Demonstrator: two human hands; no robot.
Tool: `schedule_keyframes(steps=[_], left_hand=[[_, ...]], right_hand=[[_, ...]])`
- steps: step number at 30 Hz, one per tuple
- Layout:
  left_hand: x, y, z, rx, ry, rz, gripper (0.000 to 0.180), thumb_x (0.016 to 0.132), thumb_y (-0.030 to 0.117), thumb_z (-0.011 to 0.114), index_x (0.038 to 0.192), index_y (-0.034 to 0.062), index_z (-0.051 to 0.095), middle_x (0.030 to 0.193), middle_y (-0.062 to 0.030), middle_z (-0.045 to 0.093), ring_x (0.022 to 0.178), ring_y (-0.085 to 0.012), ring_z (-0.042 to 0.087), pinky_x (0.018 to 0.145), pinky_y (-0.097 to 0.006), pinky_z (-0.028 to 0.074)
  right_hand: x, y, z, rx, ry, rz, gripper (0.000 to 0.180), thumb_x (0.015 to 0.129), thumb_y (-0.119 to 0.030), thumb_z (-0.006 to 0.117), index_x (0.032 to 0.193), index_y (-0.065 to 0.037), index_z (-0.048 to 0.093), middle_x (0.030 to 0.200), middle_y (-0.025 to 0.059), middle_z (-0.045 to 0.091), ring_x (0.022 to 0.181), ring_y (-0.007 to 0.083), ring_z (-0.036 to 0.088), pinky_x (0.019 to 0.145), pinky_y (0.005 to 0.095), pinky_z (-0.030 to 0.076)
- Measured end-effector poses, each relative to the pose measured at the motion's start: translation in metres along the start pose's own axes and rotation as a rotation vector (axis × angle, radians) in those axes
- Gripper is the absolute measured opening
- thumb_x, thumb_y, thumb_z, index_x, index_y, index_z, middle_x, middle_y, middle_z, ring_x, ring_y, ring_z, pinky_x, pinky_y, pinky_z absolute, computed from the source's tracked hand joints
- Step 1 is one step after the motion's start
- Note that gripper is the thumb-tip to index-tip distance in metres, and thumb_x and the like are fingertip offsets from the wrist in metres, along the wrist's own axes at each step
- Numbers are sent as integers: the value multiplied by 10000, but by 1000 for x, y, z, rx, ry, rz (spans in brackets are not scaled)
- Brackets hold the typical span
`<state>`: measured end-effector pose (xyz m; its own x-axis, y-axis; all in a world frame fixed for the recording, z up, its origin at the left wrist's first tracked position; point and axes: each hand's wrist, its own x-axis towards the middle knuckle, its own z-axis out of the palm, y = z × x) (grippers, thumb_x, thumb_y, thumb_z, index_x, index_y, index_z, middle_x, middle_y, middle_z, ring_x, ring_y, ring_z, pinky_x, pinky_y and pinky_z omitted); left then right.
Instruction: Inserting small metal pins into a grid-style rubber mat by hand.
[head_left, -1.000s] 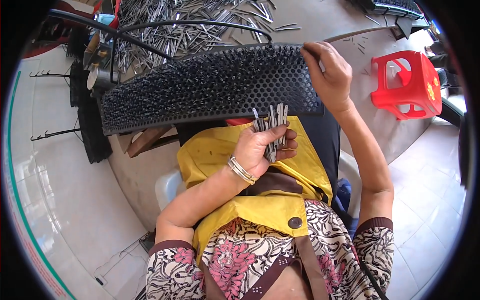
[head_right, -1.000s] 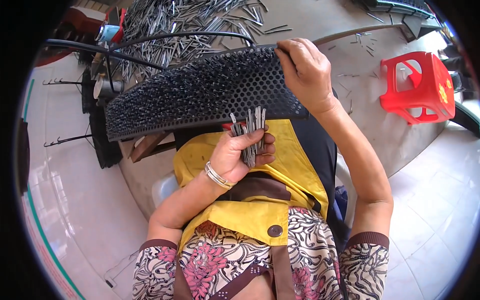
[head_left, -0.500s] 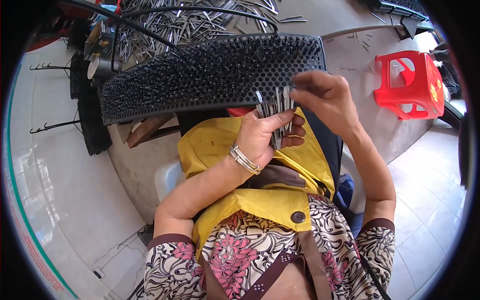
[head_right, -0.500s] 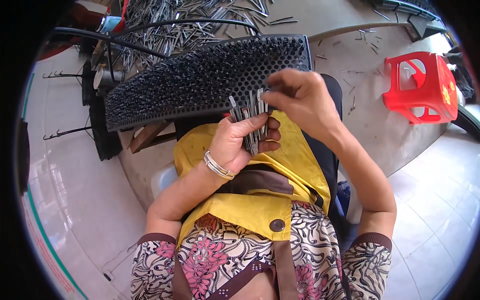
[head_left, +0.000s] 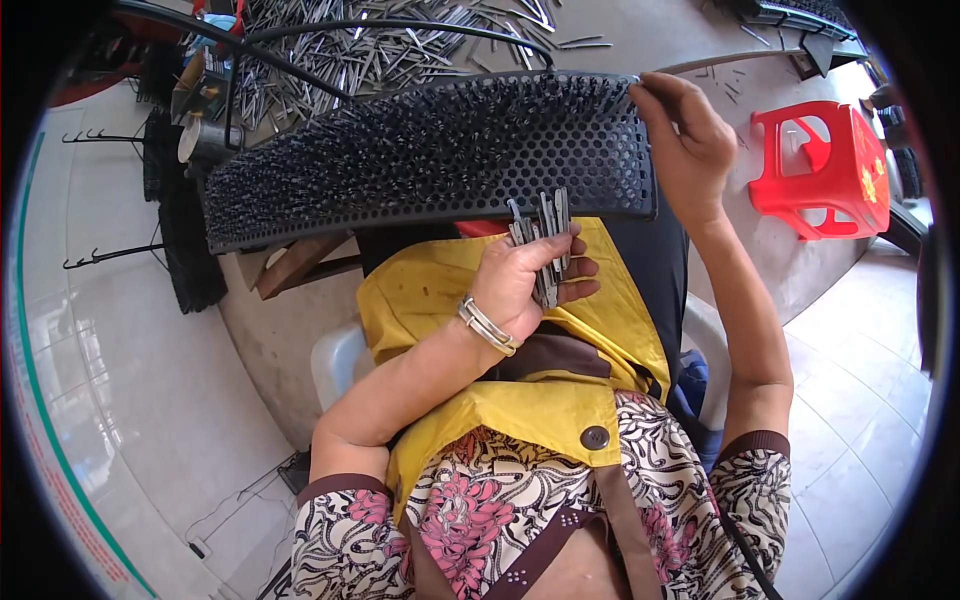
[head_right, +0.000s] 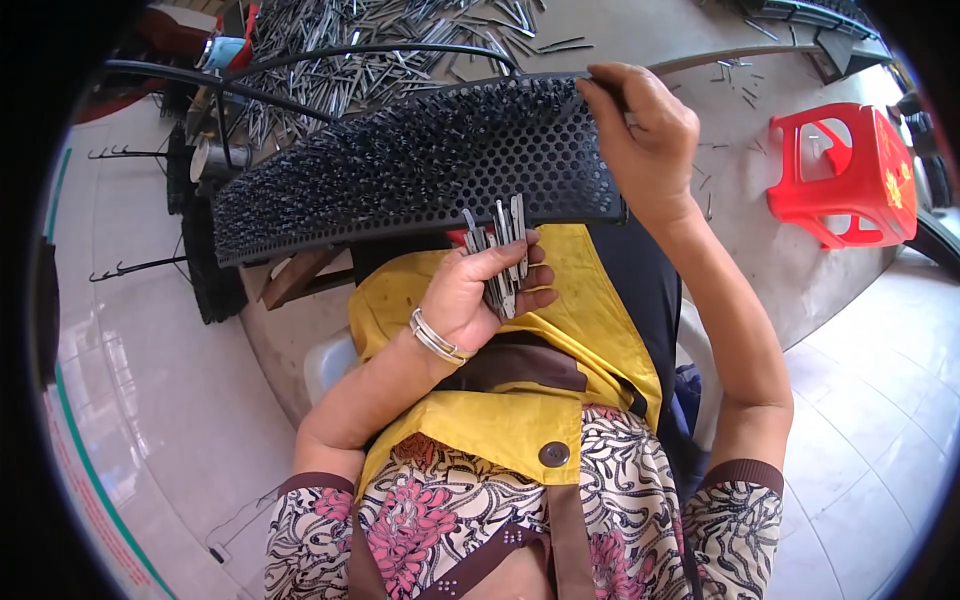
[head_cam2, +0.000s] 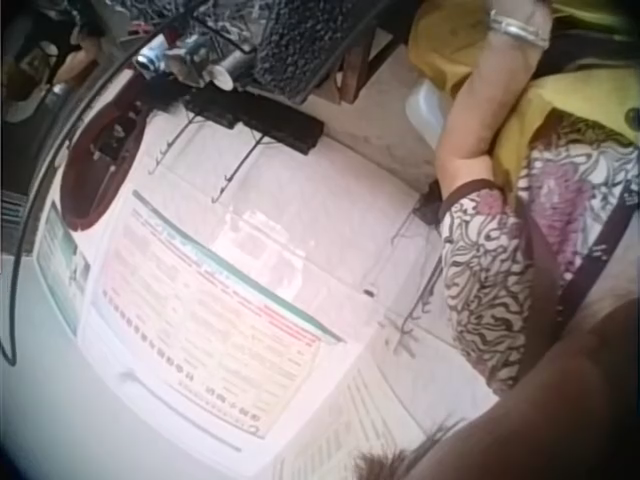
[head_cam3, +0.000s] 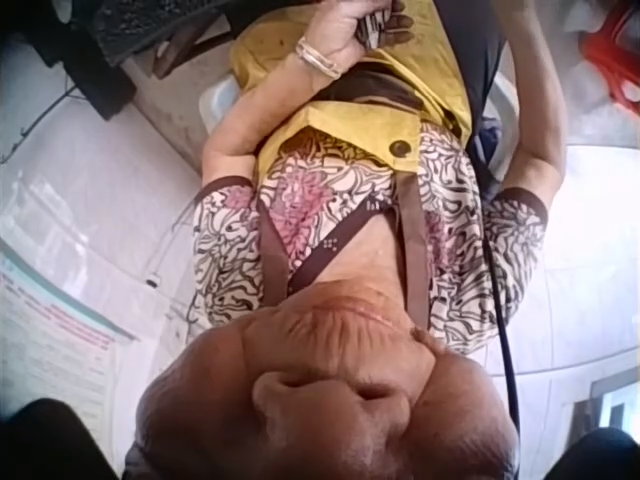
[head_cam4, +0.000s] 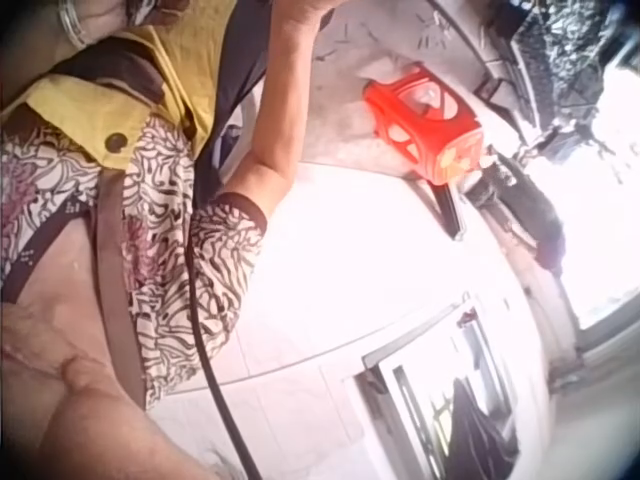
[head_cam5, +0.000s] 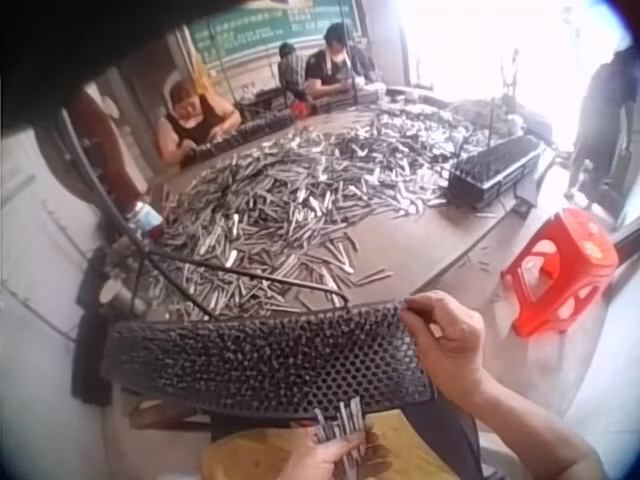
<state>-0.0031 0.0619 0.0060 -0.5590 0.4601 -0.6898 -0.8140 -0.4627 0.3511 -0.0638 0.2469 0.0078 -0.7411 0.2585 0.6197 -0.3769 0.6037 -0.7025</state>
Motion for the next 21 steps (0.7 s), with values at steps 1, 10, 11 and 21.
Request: schedule_keyframes(steps=[1,10,11,21], left_hand=[[0,0,0,0,3,-2,123,810,68,558,920,14,574,814,-86,594,739,-232,612,659,-390,536],[1,2,0,28,13,24,94,781,44,599,871,22,590,784,-67,590,713,-199,601,641,-377,542],[1,2,1,26,-6,32,97,776,42,606,869,22,590,787,-70,594,710,-200,603,637,-372,543],[-3,1,6,58,-61,43,101,763,36,626,857,20,593,774,-78,615,690,-196,614,635,-351,544]], right_hand=[[1,4,4,0,-1,3,135,755,7,636,888,16,613,752,38,626,639,61,556,595,189,450],[0,17,18,-242,-330,-463,201,686,66,569,880,19,556,831,143,553,748,319,546,634,359,460],[-1,17,17,-244,-332,-460,201,686,66,569,880,19,556,831,143,553,748,319,546,634,359,460],[10,20,17,-313,-537,-483,213,685,5,587,894,0,548,832,133,545,798,329,524,676,374,447]])
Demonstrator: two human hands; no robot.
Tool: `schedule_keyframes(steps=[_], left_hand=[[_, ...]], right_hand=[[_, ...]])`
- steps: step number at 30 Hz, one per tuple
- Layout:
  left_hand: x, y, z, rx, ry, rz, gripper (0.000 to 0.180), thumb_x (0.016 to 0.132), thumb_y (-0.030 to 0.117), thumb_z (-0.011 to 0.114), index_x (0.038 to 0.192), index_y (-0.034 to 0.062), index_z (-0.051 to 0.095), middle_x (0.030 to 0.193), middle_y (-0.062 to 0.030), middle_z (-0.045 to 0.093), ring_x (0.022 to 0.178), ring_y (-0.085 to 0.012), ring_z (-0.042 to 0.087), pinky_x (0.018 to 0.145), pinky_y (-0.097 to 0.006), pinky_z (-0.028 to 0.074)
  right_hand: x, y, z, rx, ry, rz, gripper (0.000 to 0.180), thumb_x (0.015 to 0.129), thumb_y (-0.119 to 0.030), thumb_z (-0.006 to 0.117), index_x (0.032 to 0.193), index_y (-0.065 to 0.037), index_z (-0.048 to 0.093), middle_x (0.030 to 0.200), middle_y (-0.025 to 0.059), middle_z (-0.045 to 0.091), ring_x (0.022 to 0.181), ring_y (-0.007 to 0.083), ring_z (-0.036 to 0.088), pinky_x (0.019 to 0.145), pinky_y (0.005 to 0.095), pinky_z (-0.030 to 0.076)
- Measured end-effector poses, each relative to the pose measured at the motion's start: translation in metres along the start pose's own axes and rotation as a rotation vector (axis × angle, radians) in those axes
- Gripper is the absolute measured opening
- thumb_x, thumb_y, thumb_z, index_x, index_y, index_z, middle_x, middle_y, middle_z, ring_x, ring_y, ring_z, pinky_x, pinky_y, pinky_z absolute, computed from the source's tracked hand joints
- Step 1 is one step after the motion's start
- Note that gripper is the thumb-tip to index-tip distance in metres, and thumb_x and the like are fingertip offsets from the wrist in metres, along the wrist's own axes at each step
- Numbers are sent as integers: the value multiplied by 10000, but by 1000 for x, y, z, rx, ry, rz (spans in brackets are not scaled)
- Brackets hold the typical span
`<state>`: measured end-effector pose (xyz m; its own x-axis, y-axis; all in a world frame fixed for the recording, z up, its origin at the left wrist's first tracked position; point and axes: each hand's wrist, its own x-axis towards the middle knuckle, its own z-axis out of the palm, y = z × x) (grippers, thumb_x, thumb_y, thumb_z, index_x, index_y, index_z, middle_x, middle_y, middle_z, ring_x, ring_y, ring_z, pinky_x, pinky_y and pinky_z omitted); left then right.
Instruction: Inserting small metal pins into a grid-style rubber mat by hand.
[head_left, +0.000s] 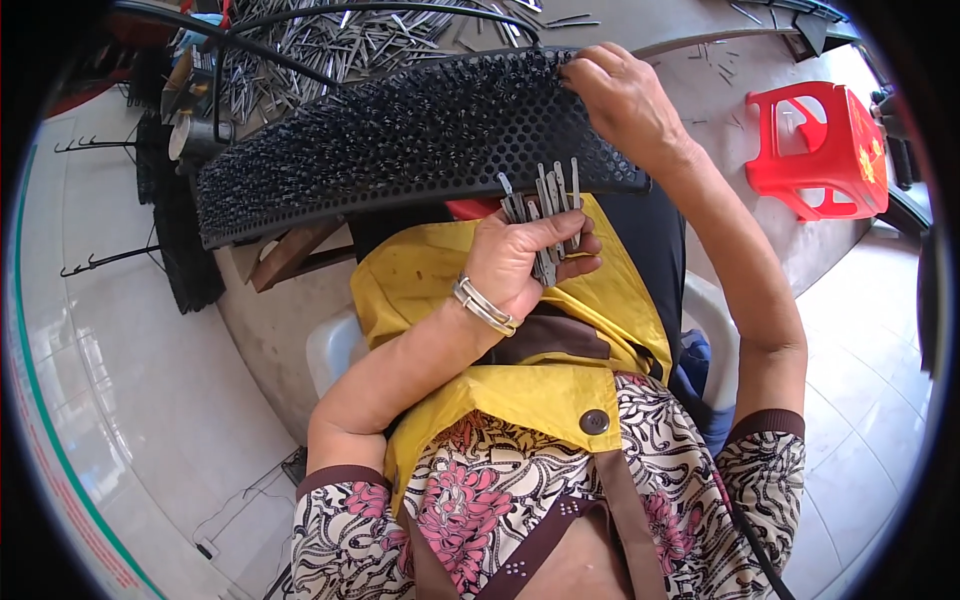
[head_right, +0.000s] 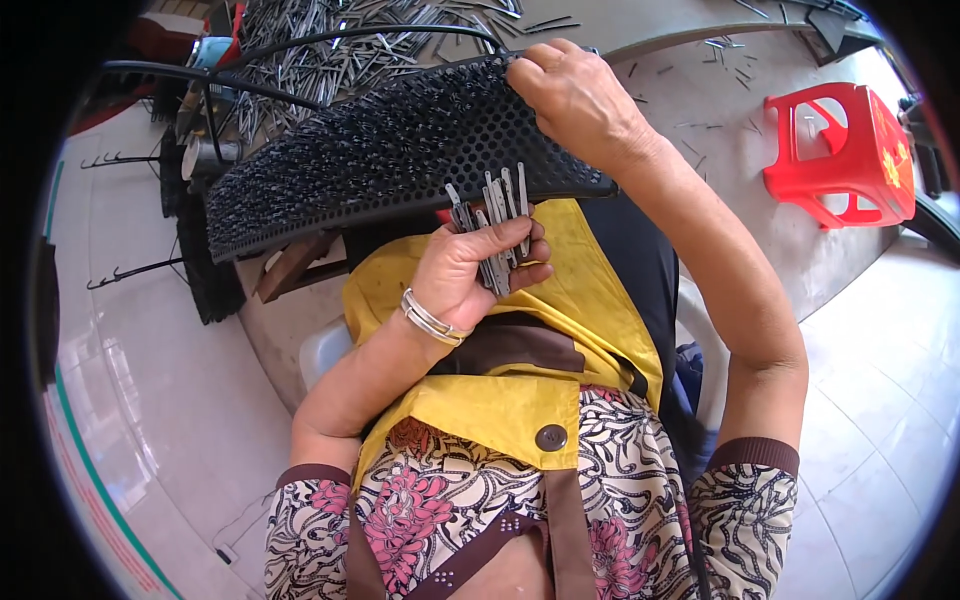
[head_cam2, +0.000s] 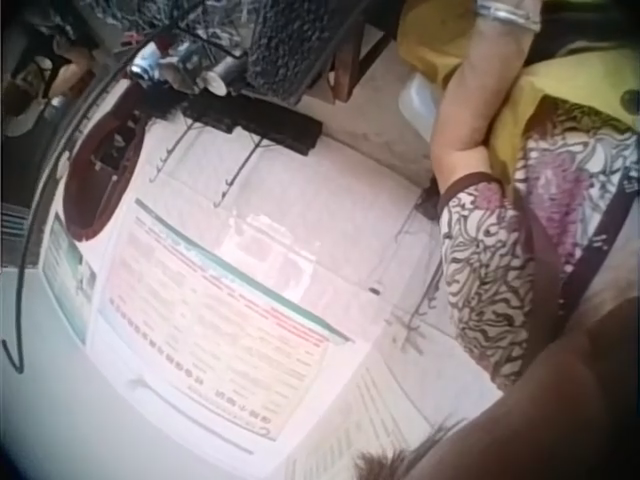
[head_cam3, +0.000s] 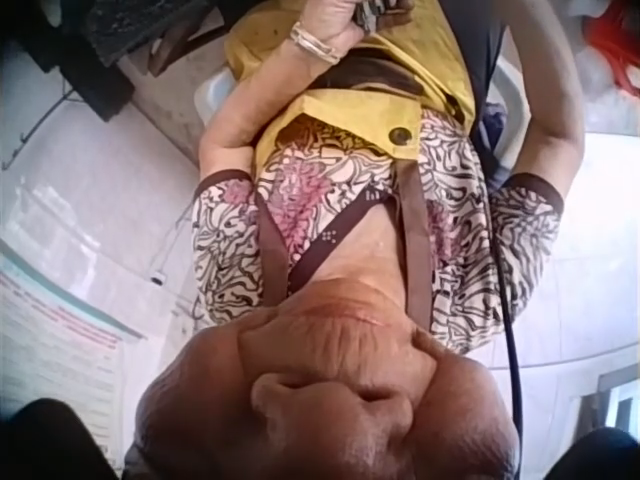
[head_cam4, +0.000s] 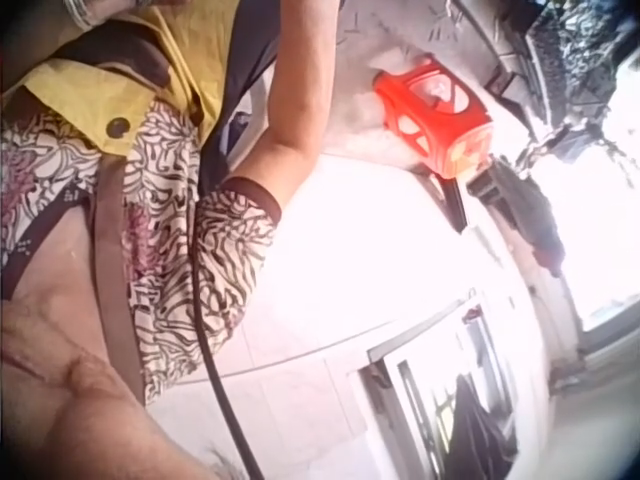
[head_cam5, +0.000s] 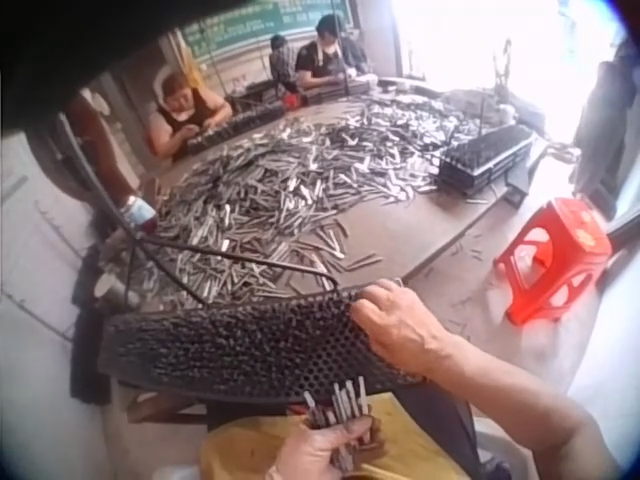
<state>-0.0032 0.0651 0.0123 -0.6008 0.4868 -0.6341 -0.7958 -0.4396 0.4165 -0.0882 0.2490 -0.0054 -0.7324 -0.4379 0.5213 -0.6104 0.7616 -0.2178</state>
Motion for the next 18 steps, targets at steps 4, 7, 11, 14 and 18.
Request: schedule_keyframes(steps=[4,7,11,14,18], left_hand=[[1,1,2,5,-4,14,92,763,32,625,847,16,592,765,-83,614,675,-204,617,619,-348,546],[2,3,1,28,-25,58,89,770,38,619,849,12,588,765,-92,615,669,-211,619,602,-346,546],[4,4,9,80,-44,59,95,782,50,609,861,7,581,774,-103,616,663,-218,622,592,-351,547],[5,4,9,72,-48,52,104,794,69,600,868,2,573,784,-114,617,659,-226,623,597,-368,547],[9,1,-2,59,-18,-25,121,804,102,599,866,4,569,808,-124,616,697,-241,625,629,-395,544]], right_hand=[[-10,-18,-3,11,215,58,178,705,-27,631,873,-2,577,807,117,570,739,275,563,630,336,455],[-20,-53,-24,505,115,461,165,725,-37,653,874,13,602,750,73,605,671,161,579,590,271,453],[-28,-68,-41,974,-119,835,144,746,-19,644,881,21,615,701,24,606,613,50,530,544,186,426],[-31,-57,-46,1035,8,905,150,746,-9,639,889,30,616,691,29,601,590,51,526,529,174,416],[-25,-27,-34,832,375,812,155,751,-12,640,894,42,617,709,30,607,611,64,539,548,177,425]])
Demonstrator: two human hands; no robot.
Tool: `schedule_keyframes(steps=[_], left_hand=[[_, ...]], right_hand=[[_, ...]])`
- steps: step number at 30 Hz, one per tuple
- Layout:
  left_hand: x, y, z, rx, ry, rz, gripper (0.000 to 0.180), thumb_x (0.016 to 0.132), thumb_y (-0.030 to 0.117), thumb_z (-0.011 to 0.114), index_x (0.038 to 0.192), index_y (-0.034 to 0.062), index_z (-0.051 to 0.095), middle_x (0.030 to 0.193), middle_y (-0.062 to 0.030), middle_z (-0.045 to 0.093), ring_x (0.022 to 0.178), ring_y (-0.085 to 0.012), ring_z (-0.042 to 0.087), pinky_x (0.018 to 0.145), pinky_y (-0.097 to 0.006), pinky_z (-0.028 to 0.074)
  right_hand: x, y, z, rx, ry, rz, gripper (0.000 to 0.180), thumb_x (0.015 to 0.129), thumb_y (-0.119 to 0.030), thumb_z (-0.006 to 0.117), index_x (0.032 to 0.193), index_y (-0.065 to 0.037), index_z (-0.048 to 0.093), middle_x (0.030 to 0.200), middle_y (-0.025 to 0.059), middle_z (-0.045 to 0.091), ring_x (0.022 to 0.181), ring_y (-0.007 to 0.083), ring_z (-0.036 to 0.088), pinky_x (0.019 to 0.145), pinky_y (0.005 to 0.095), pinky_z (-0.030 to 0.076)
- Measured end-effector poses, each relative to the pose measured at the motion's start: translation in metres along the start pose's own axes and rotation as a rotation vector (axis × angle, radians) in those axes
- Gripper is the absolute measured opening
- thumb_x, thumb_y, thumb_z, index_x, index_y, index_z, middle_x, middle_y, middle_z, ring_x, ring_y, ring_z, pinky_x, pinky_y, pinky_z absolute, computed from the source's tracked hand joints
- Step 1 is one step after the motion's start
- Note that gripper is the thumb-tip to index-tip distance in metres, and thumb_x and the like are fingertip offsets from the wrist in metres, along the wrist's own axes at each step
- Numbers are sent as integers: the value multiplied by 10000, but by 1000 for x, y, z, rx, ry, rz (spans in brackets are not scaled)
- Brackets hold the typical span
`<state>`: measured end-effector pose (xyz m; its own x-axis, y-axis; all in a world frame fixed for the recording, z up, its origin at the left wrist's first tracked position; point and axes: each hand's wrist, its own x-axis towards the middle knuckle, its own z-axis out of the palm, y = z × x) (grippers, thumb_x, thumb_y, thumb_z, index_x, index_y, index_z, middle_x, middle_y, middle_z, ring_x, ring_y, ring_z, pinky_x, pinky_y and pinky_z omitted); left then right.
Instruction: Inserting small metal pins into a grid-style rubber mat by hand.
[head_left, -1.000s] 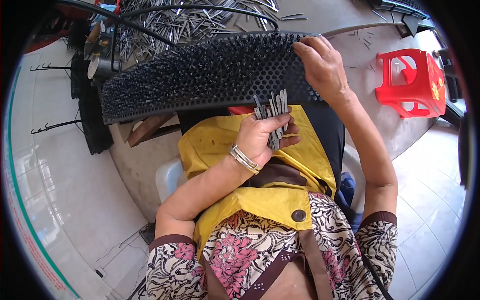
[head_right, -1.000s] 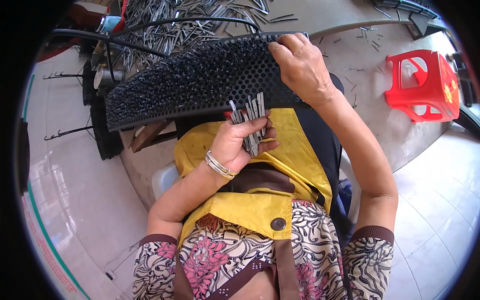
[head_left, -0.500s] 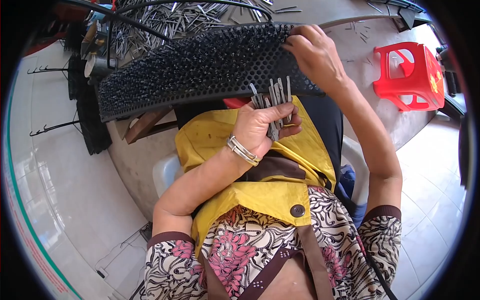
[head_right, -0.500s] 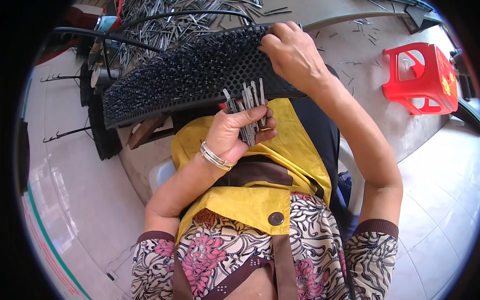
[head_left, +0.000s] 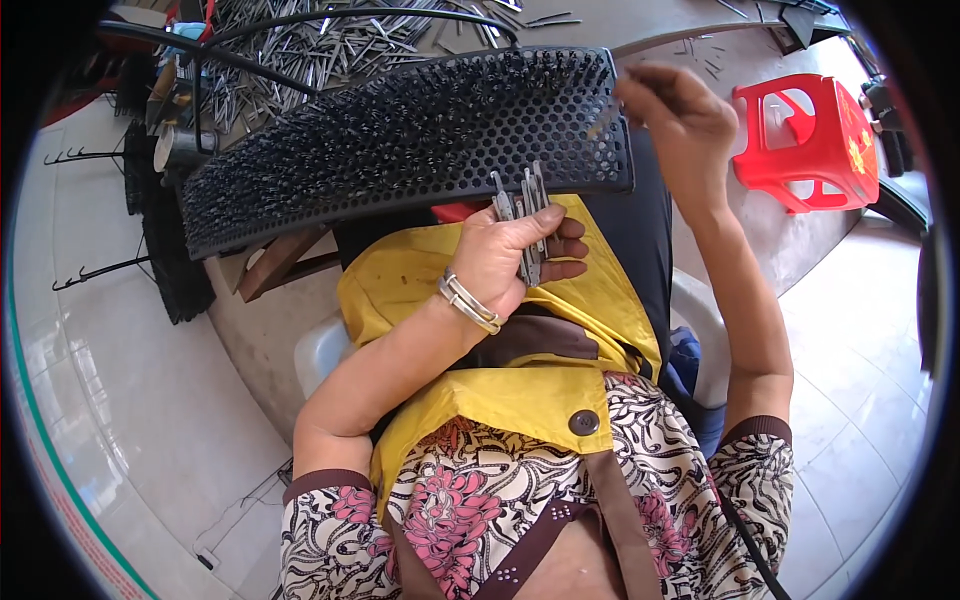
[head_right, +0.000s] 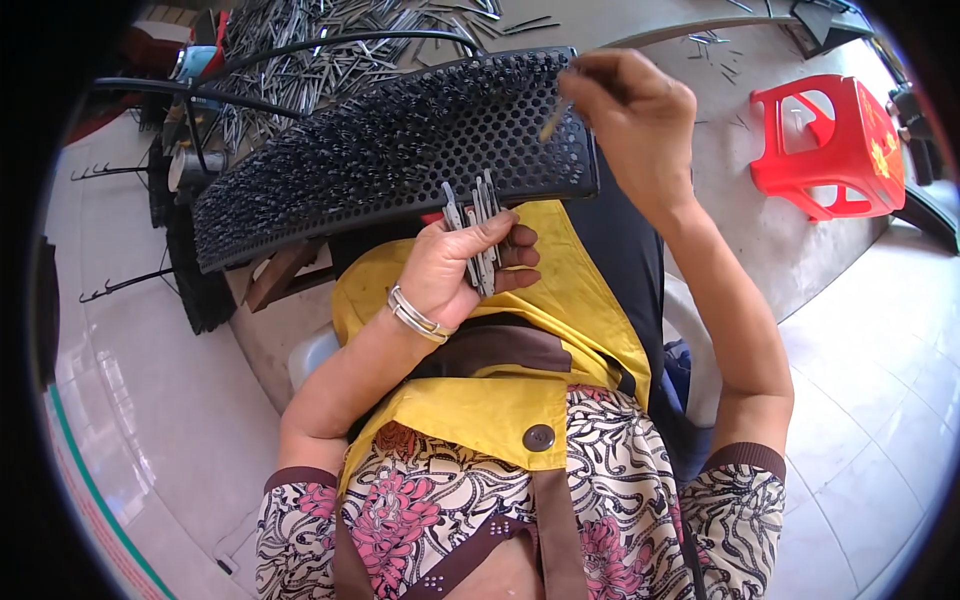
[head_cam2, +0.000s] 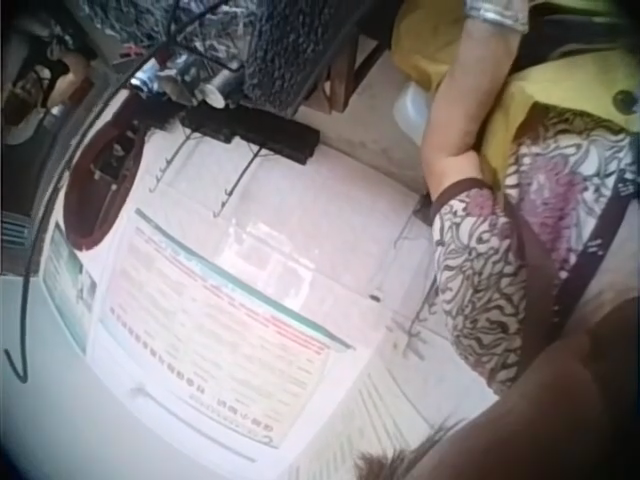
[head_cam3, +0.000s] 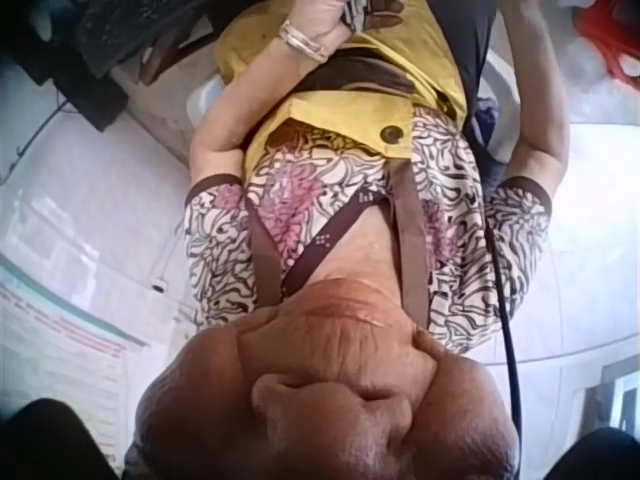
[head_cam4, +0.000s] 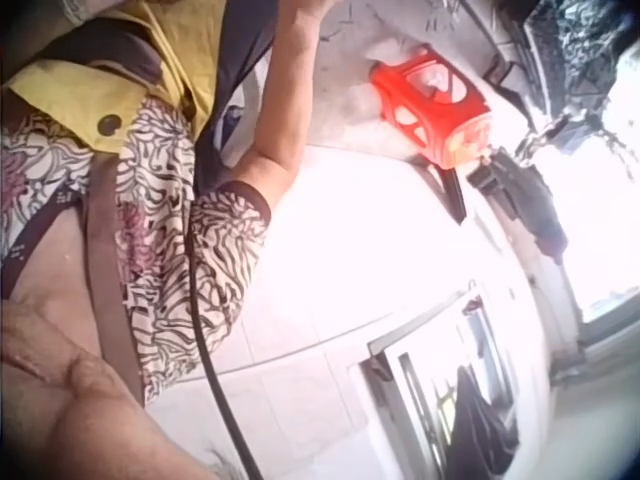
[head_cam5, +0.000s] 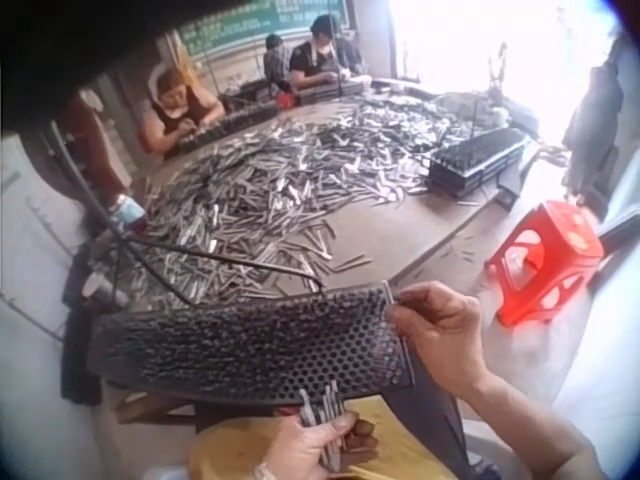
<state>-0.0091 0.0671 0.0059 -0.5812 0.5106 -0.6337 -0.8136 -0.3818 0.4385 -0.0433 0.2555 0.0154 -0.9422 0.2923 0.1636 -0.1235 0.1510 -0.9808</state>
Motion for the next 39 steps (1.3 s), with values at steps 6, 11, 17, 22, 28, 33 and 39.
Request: schedule_keyframes(steps=[6,11,17,22,28,33,39], left_hand=[[-1,-1,-2,-67,13,-64,110,824,102,567,886,11,567,833,-129,610,735,-244,621,657,-401,538],[-3,0,-2,-29,31,-55,131,823,102,560,917,11,572,825,-123,607,727,-237,618,641,-386,539],[-6,1,0,-18,27,-62,142,815,112,575,919,16,581,812,-110,612,702,-216,616,608,-357,538],[-4,2,0,-18,13,-54,137,816,112,576,917,21,584,797,-105,614,694,-209,616,599,-347,537],[-5,4,2,-9,-36,-19,134,816,114,577,914,23,586,791,-111,616,671,-212,617,586,-344,535],[-6,7,11,89,-102,2,145,823,125,570,920,17,579,792,-121,616,661,-217,620,578,-347,534],[-1,1,1,-77,-45,-87,161,841,78,509,963,-23,539,881,-150,599,773,-257,618,693,-377,537]], right_hand=[[25,19,13,-270,169,-352,133,762,2,628,894,19,622,751,30,630,646,56,552,596,182,449],[38,26,19,-461,91,-822,140,710,42,640,846,32,608,760,115,619,661,166,600,618,238,471],[34,29,20,-475,11,-856,171,688,51,638,852,24,600,778,126,602,679,242,588,620,281,473],[27,36,21,-795,-132,-880,214,700,32,615,909,-2,589,809,133,568,716,292,556,632,334,468],[-18,2,21,-476,-180,-400,184,743,-6,614,926,3,596,782,79,600,671,193,571,616,284,469],[-28,-19,7,24,-397,363,145,766,-29,633,902,20,616,687,17,599,568,68,532,516,201,431],[3,9,-6,-66,113,-28,119,783,-14,611,898,15,623,707,37,618,593,66,555,526,178,436]])
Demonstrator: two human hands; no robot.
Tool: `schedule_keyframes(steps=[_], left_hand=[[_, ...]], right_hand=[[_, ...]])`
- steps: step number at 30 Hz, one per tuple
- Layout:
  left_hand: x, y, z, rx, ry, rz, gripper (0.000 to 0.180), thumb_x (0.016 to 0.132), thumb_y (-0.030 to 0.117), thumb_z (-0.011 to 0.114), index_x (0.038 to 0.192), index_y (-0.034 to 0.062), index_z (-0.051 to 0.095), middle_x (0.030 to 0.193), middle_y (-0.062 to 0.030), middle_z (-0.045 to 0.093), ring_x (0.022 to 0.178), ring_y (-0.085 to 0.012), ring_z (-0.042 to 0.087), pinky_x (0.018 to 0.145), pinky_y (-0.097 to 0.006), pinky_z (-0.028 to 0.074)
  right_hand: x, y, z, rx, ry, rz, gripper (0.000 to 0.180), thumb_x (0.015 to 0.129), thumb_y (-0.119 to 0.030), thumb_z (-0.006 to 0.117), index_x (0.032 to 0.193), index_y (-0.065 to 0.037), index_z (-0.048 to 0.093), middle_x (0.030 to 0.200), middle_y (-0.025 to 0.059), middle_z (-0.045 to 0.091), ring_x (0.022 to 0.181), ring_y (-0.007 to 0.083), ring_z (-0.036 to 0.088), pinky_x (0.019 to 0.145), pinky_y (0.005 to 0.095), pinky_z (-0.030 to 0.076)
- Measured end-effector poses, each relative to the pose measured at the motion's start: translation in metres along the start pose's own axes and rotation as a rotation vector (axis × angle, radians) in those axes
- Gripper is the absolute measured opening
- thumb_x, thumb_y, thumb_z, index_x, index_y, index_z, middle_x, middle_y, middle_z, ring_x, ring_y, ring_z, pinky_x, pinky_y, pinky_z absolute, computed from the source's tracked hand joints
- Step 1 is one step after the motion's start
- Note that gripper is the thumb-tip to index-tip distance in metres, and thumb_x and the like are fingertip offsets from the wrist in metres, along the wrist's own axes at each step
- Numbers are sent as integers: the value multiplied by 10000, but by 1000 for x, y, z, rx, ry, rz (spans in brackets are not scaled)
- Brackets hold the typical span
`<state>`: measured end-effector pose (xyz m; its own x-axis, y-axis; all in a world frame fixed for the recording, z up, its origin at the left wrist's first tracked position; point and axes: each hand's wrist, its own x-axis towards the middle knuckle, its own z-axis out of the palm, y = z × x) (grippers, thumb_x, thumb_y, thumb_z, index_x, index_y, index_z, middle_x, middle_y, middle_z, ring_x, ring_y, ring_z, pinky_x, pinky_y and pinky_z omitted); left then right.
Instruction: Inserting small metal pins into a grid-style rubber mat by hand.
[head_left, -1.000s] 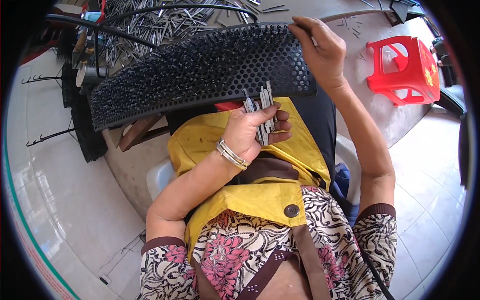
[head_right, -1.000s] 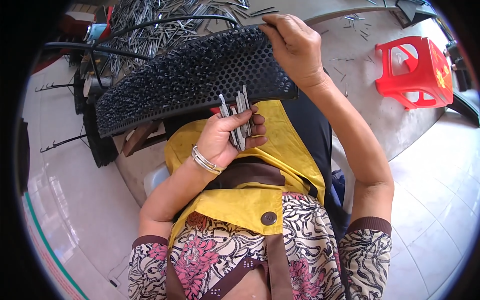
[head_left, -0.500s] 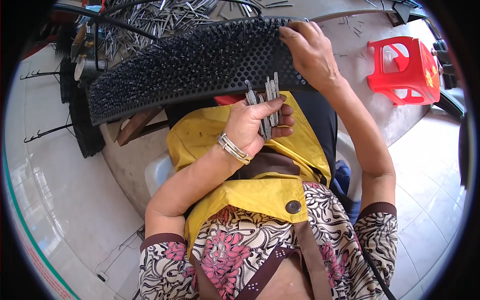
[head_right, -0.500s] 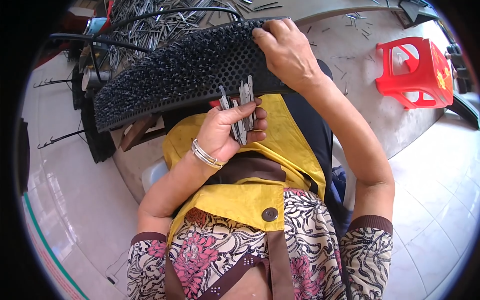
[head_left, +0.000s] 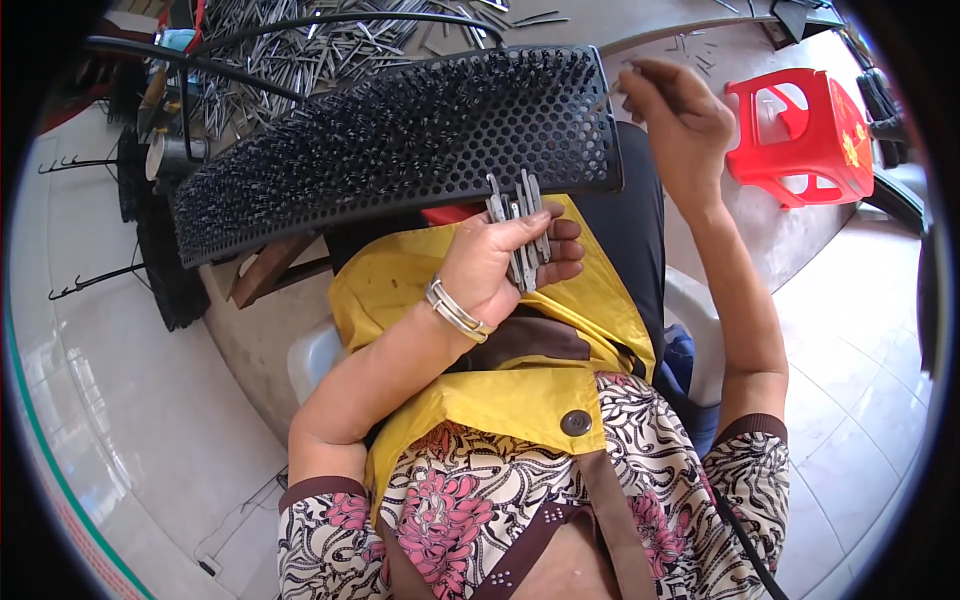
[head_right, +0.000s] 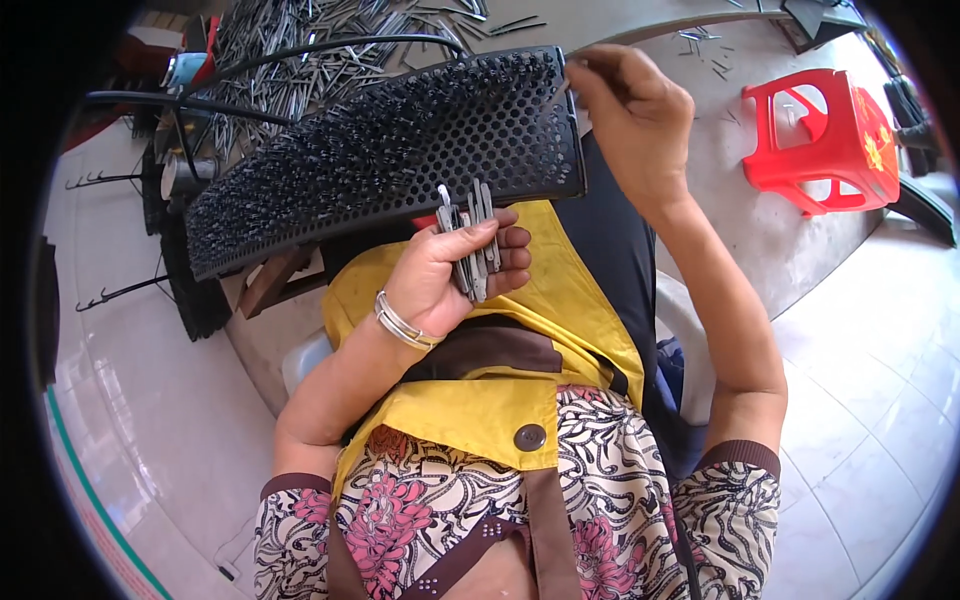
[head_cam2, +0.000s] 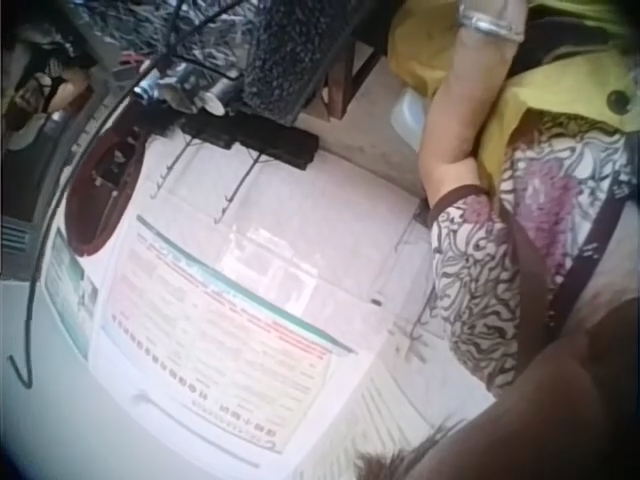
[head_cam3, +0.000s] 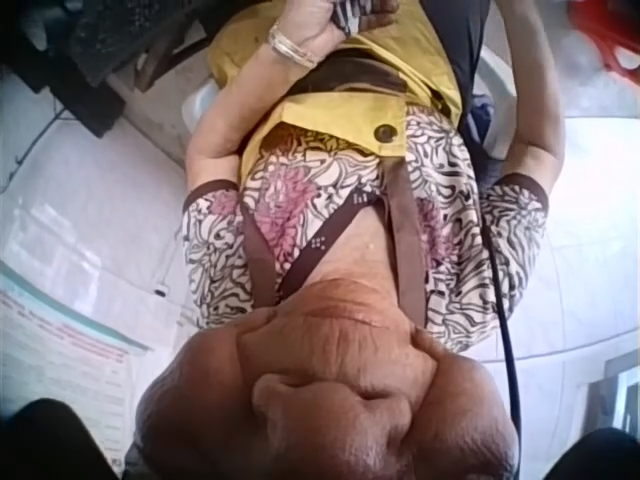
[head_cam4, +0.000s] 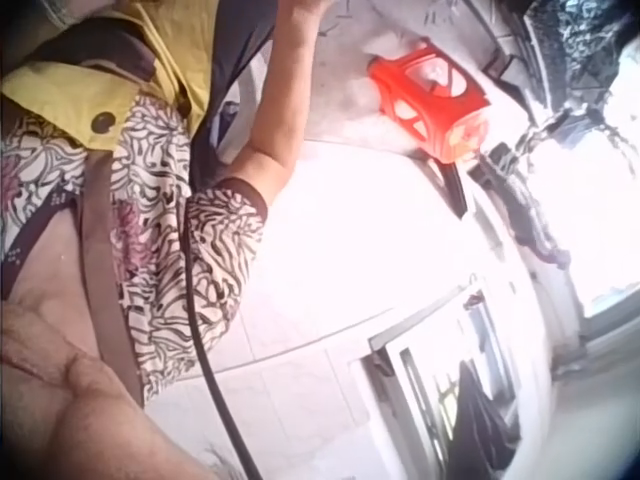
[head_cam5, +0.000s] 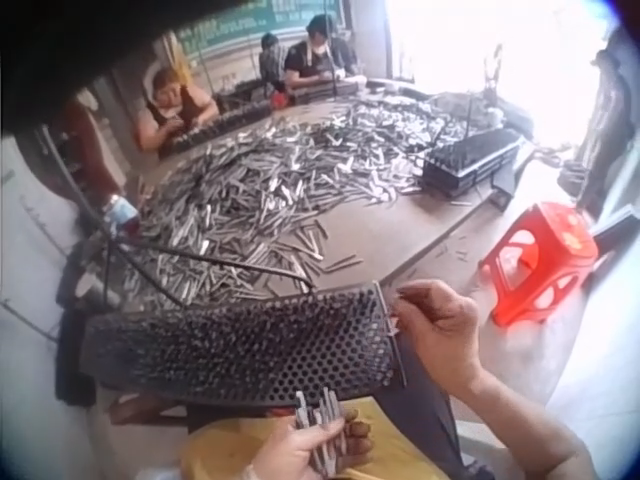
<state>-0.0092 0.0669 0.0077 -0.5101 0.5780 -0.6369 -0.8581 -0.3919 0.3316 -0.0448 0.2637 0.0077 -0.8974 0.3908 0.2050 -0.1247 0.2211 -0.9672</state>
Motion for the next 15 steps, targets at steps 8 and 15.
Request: schedule_keyframes(steps=[8,15], left_hand=[[-1,-6,-4,-30,50,9,139,829,45,523,945,-28,544,891,-152,595,791,-266,613,721,-382,535],[-4,-4,-1,-7,75,-15,126,815,62,562,923,0,577,843,-114,605,753,-236,613,671,-374,539]], right_hand=[[25,18,19,-320,107,-553,147,746,-17,650,886,15,617,757,67,639,652,90,602,604,207,472],[31,23,22,-737,-211,-877,203,680,56,567,875,3,574,800,115,568,756,284,559,639,350,468]])
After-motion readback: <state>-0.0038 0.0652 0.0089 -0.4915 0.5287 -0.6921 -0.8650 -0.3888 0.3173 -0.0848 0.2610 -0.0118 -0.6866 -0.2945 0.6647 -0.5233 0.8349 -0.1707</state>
